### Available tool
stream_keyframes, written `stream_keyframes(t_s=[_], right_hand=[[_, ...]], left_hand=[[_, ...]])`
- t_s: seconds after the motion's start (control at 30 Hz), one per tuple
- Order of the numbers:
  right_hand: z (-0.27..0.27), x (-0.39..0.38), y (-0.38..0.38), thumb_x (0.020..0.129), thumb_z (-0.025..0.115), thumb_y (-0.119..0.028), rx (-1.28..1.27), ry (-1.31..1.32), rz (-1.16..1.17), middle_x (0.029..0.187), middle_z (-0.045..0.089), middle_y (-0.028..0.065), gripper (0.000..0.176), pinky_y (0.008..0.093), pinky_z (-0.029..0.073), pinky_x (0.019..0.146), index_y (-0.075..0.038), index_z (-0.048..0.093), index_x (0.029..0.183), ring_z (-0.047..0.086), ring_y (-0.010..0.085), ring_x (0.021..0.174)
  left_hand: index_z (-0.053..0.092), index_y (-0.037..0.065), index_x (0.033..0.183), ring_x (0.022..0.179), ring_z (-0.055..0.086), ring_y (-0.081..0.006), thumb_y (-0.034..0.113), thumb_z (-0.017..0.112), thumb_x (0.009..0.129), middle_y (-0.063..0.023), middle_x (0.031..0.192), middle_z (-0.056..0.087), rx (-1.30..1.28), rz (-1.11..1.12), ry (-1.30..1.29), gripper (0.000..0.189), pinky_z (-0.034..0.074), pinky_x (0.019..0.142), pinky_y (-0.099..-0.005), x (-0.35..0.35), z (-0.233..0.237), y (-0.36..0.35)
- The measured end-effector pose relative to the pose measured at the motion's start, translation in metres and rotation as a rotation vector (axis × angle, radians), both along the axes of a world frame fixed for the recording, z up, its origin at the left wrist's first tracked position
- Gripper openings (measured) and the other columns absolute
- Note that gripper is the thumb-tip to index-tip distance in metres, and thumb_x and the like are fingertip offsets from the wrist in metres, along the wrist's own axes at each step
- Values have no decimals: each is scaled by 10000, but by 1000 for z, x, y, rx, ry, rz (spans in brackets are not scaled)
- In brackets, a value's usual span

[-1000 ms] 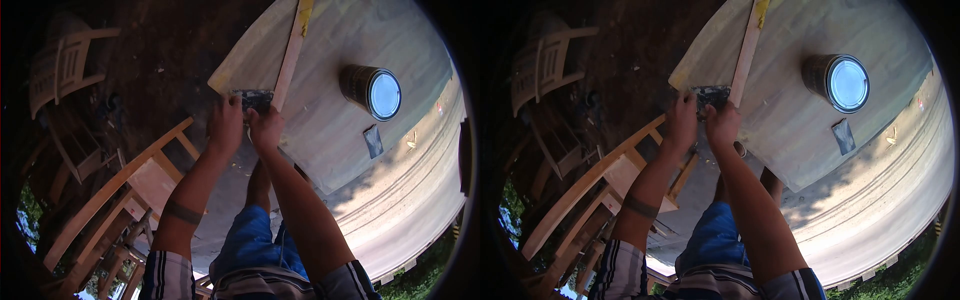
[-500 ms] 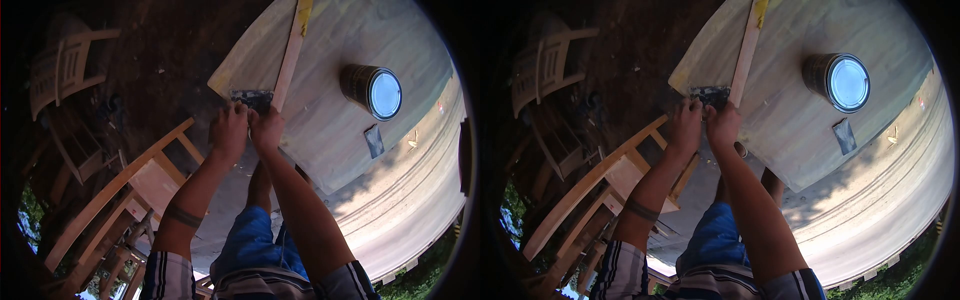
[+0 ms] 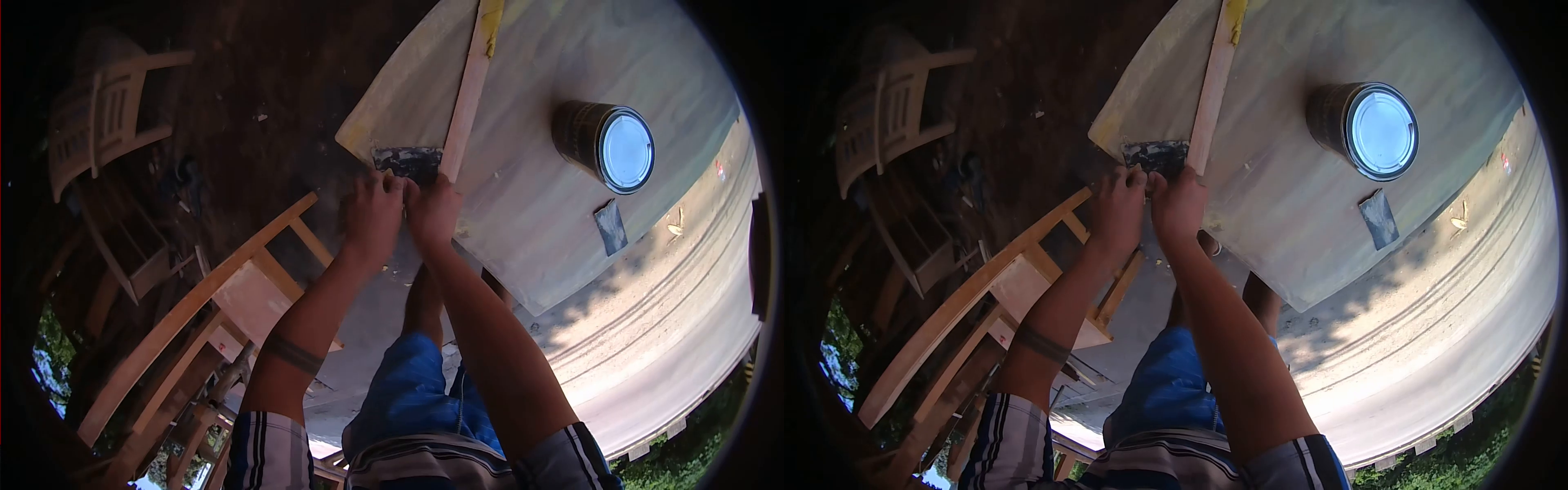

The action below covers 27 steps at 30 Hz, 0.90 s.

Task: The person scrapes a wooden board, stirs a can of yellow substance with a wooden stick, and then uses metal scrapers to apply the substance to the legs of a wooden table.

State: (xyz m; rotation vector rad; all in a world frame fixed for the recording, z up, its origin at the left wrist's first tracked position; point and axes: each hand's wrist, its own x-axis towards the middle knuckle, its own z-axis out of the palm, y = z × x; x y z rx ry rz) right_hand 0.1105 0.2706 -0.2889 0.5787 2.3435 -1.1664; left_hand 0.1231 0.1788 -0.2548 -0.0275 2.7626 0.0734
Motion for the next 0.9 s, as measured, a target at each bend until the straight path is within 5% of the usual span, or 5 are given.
stream_keyframes(t_s=[0.27, 0.57, 0.67, 0.77, 0.9], right_hand=[[-4, 4, 0, 749, 754, -249, 20, 89, -9, 692, 596, 288, 395, 482, 490, 618, 56, 550, 894, 609, 472, 716], [-8, 4, 0, 756, 749, -266, -38, 44, -19, 674, 601, 275, 416, 496, 487, 631, 59, 563, 937, 611, 473, 696], [-9, 16, 1, 760, 745, -269, 15, 92, -6, 655, 596, 271, 413, 493, 487, 606, 61, 562, 929, 607, 479, 681], [-8, 6, -2, 762, 743, -275, 10, 48, -24, 651, 594, 271, 413, 491, 490, 599, 59, 562, 924, 606, 481, 682], [-8, 13, 1, 759, 747, -274, -9, 46, 0, 657, 595, 273, 406, 493, 492, 604, 53, 559, 911, 608, 481, 690]], left_hand=[[523, -35, 1156, 1038, 540, -399, 27, 571, 819, -250, 1193, 501, 94, 62, -130, 346, 497, 842, -455, -7, 7, 3], [582, 43, 1090, 1002, 587, -347, 149, 586, 849, -185, 1135, 552, 15, 36, -36, 264, 548, 770, -428, -11, 2, -1], [538, -3, 1166, 1009, 559, -394, 23, 537, 837, -229, 1145, 532, 179, 76, -8, 330, 501, 824, -467, -21, 1, -5], [542, -23, 1157, 1009, 560, -391, 23, 521, 840, -225, 1134, 545, 120, 73, -158, 321, 500, 824, -464, -10, 15, 0], [597, 4, 1068, 974, 593, -346, 118, 580, 840, -177, 1114, 566, 107, 5, 5, 256, 549, 765, -388, -16, 0, -5]])
